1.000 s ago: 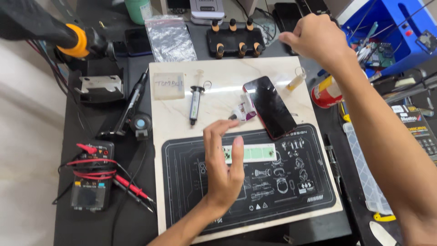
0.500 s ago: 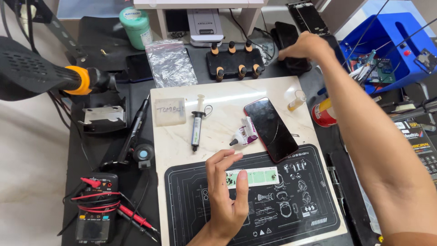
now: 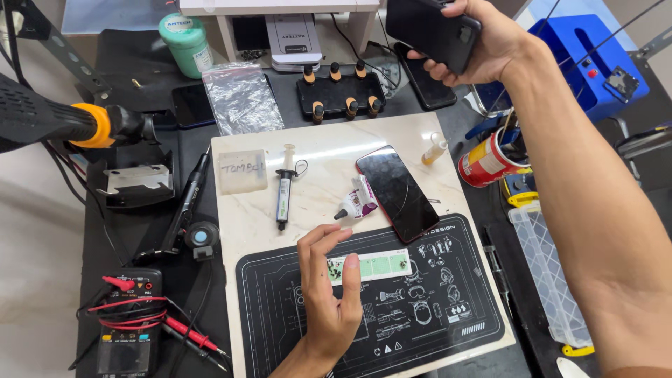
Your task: The person places clamps around the edges of a mobile phone to secure the screen to the chassis, then takes a second phone and performs a similar clamping action before handling and placing small internal components.
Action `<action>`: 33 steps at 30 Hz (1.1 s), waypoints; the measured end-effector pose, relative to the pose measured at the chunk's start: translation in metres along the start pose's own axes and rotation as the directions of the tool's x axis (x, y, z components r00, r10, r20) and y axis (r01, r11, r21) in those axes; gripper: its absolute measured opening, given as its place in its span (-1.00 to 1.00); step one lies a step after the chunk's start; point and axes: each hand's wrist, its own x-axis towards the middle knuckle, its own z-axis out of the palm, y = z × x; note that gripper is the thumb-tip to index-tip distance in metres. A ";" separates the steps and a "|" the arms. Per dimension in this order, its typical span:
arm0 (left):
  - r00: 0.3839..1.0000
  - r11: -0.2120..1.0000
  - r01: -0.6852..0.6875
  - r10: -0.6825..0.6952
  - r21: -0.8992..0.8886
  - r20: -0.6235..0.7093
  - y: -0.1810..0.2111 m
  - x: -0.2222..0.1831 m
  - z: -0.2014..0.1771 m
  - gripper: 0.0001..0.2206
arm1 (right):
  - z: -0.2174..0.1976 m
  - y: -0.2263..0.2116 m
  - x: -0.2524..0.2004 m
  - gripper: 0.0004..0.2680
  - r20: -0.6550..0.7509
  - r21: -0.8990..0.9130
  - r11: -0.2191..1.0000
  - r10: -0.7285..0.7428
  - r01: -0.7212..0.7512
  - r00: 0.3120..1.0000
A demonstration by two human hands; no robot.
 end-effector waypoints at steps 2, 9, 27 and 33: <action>1.000 1.000 -0.008 0.008 0.003 0.004 0.000 -0.001 0.000 -0.77 | 0.005 -0.001 -0.003 -0.38 0.006 -0.032 0.999 -0.020 0.020 1.000; 0.999 0.998 -0.054 0.054 -0.016 0.004 0.000 -0.002 -0.001 -0.76 | 0.039 -0.009 -0.022 -0.35 0.102 -0.013 1.000 0.014 -0.012 0.995; 0.897 0.886 -0.438 0.443 0.153 0.001 0.008 -0.020 0.004 -0.35 | 0.132 0.141 -0.170 -0.36 0.661 0.525 0.838 -0.291 -0.149 0.692; 0.827 0.821 -0.561 0.550 0.110 0.116 0.017 -0.027 0.010 -0.27 | 0.148 0.177 -0.217 -0.36 0.593 0.444 0.885 -0.172 -0.141 0.787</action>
